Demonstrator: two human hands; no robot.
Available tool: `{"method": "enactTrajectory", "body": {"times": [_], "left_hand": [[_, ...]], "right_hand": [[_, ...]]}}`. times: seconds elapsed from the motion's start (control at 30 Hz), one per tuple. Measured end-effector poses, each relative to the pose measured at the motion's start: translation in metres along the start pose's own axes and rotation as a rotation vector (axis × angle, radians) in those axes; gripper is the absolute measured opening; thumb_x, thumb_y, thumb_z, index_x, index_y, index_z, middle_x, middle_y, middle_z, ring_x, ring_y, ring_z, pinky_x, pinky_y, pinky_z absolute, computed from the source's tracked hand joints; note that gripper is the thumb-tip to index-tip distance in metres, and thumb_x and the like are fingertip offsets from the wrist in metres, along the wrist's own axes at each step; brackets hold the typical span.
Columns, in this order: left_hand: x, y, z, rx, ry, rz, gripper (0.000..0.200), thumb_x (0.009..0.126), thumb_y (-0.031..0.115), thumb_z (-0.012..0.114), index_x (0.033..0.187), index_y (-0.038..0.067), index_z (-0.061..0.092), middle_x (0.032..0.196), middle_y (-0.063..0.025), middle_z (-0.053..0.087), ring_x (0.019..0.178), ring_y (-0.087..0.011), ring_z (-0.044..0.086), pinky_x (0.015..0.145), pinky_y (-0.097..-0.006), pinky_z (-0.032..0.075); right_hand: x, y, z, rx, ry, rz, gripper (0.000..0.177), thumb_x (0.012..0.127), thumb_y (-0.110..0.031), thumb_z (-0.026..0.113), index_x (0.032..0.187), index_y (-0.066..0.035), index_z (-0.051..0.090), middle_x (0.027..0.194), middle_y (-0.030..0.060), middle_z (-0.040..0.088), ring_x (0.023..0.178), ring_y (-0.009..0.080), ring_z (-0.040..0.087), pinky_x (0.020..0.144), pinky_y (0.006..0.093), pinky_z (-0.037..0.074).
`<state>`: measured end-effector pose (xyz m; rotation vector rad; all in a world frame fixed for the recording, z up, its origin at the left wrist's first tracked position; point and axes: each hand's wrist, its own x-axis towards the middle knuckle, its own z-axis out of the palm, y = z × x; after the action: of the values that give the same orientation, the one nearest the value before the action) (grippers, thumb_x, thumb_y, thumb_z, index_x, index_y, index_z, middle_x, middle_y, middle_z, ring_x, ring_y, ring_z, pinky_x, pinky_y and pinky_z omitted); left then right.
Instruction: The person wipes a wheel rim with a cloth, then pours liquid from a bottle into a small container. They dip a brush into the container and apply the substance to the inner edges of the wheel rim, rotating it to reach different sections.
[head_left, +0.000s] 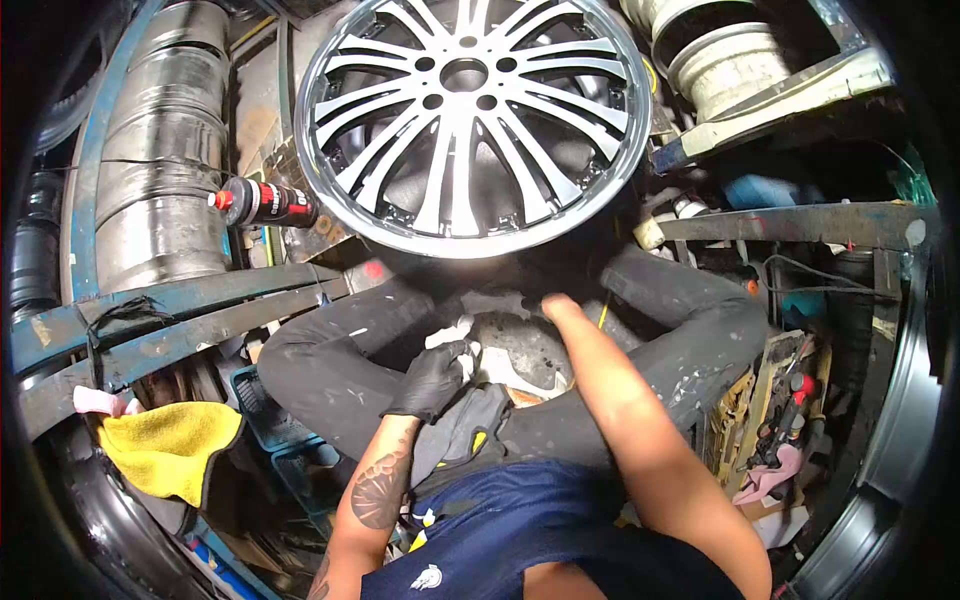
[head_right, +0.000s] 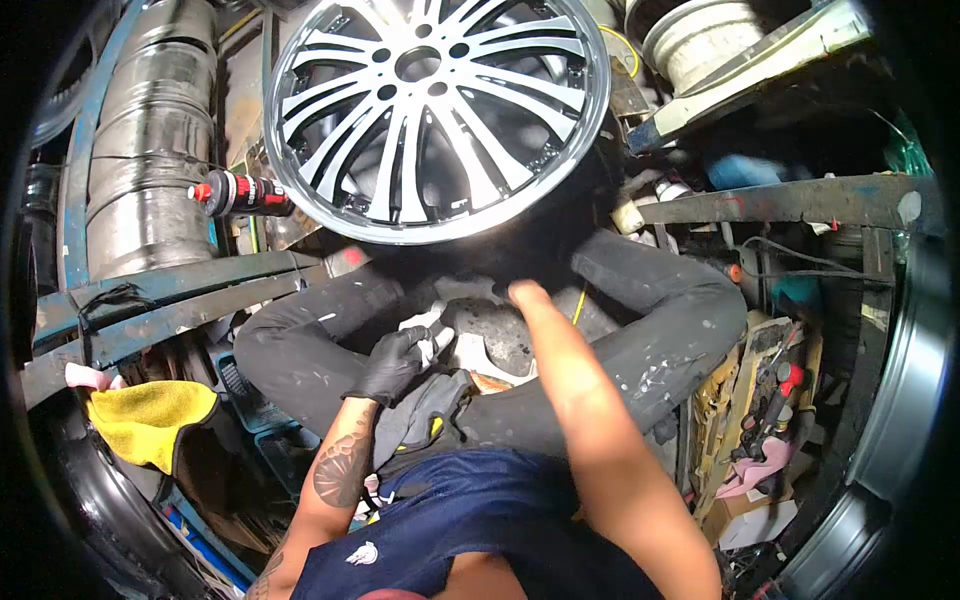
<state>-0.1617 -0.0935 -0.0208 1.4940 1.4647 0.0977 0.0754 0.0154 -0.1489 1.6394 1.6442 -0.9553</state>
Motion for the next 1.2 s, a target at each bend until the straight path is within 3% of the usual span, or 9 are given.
{"method": "enactTrajectory", "body": {"times": [0.17,0.23,0.5,0.6,0.73,0.87,1.0,1.13,1.2], "left_hand": [[0.007,0.005,0.019,-0.502,-0.172,-0.003,0.027,0.09,0.003,0.046,0.106,0.004,0.068,0.093,-0.0154,0.067,0.09,-0.0236,0.065,0.084,-0.0347,0.051],[0.004,0.031,0.016,-0.697,-0.24,-0.003,0.027,0.091,0.002,0.045,0.106,0.003,0.068,0.094,-0.0114,0.067,0.09,-0.0191,0.063,0.083,-0.0328,0.05],[0.011,0.049,0.043,-0.223,-0.058,0.349,0.037,0.096,0.017,0.051,0.125,-0.004,0.058,0.11,-0.0173,0.066,0.11,-0.0228,0.062,0.1,-0.0345,0.047],[0.02,0.056,0.036,-0.904,0.02,0.161,0.037,0.096,0.023,0.054,0.126,0.001,0.057,0.13,-0.012,0.057,0.124,-0.022,0.053,0.108,-0.0364,0.042],[0.003,0.089,0.01,-1.058,-0.01,0.349,0.091,0.086,0.03,0.078,0.156,0.008,0.024,0.149,-0.0138,0.042,0.138,-0.0275,0.042,0.112,-0.0414,0.04],[0.007,0.09,-0.001,-0.118,0.176,0.644,0.04,0.074,0.006,0.075,0.113,0.01,0.072,0.104,-0.0127,0.066,0.096,-0.0274,0.063,0.094,-0.0423,0.048],[0.003,0.086,0.01,-0.298,0.607,0.518,0.03,0.078,0.002,0.072,0.107,0.009,0.073,0.095,-0.0101,0.068,0.092,-0.026,0.064,0.091,-0.0403,0.051],[0.016,0.091,0.032,-1.799,-0.065,-0.208,0.026,0.096,0.012,0.063,0.12,0.004,0.066,0.117,-0.012,0.069,0.096,-0.0241,0.07,0.087,-0.0357,0.058],[0.018,0.091,0.023,-2.08,-0.638,-0.09,0.046,0.104,0.032,0.047,0.126,-0.007,0.059,0.126,-0.019,0.064,0.11,-0.026,0.066,0.097,-0.0384,0.054]], "right_hand": [[-0.072,0.033,-0.065,0.12,-0.048,-0.181,0.048,0.079,-0.04,0.074,0.103,0.001,0.073,0.107,0.0239,0.07,0.103,0.0368,0.067,0.092,0.0411,0.051],[-0.106,0.061,-0.07,0.461,0.337,-0.708,0.02,0.076,-0.016,0.077,0.086,-0.002,0.067,0.086,0.0168,0.071,0.082,0.0277,0.07,0.078,0.0386,0.053],[-0.199,0.084,-0.018,2.166,-0.199,-0.774,0.039,0.077,-0.005,0.074,0.111,-0.01,0.055,0.121,0.0203,0.066,0.114,0.0325,0.064,0.1,0.0438,0.052],[-0.217,0.067,-0.008,2.324,-0.155,-0.751,0.037,0.077,-0.005,0.071,0.11,-0.009,0.055,0.12,0.0191,0.065,0.114,0.0322,0.063,0.101,0.0436,0.051],[-0.231,0.054,-0.001,2.207,0.056,-0.855,0.031,0.083,-0.006,0.067,0.111,-0.006,0.055,0.124,0.0215,0.063,0.116,0.0306,0.062,0.101,0.0415,0.051],[-0.256,0.05,-0.02,1.725,0.32,-0.726,0.02,0.086,-0.004,0.071,0.103,-0.005,0.06,0.12,0.0153,0.065,0.11,0.021,0.063,0.097,0.0363,0.052],[-0.28,0.046,-0.033,0.532,1.006,-0.666,0.018,0.077,-0.001,0.074,0.091,-0.006,0.065,0.089,0.0097,0.068,0.085,0.0289,0.066,0.082,0.0348,0.052],[-0.311,0.003,-0.023,0.604,0.69,-0.865,0.03,0.08,-0.008,0.077,0.108,-0.004,0.07,0.101,0.0116,0.072,0.092,0.0294,0.069,0.081,0.0381,0.055],[-0.313,-0.004,-0.017,0.737,0.431,-1.057,0.031,0.085,-0.011,0.073,0.115,-0.001,0.069,0.111,0.0179,0.071,0.101,0.033,0.07,0.086,0.0392,0.056]]}}
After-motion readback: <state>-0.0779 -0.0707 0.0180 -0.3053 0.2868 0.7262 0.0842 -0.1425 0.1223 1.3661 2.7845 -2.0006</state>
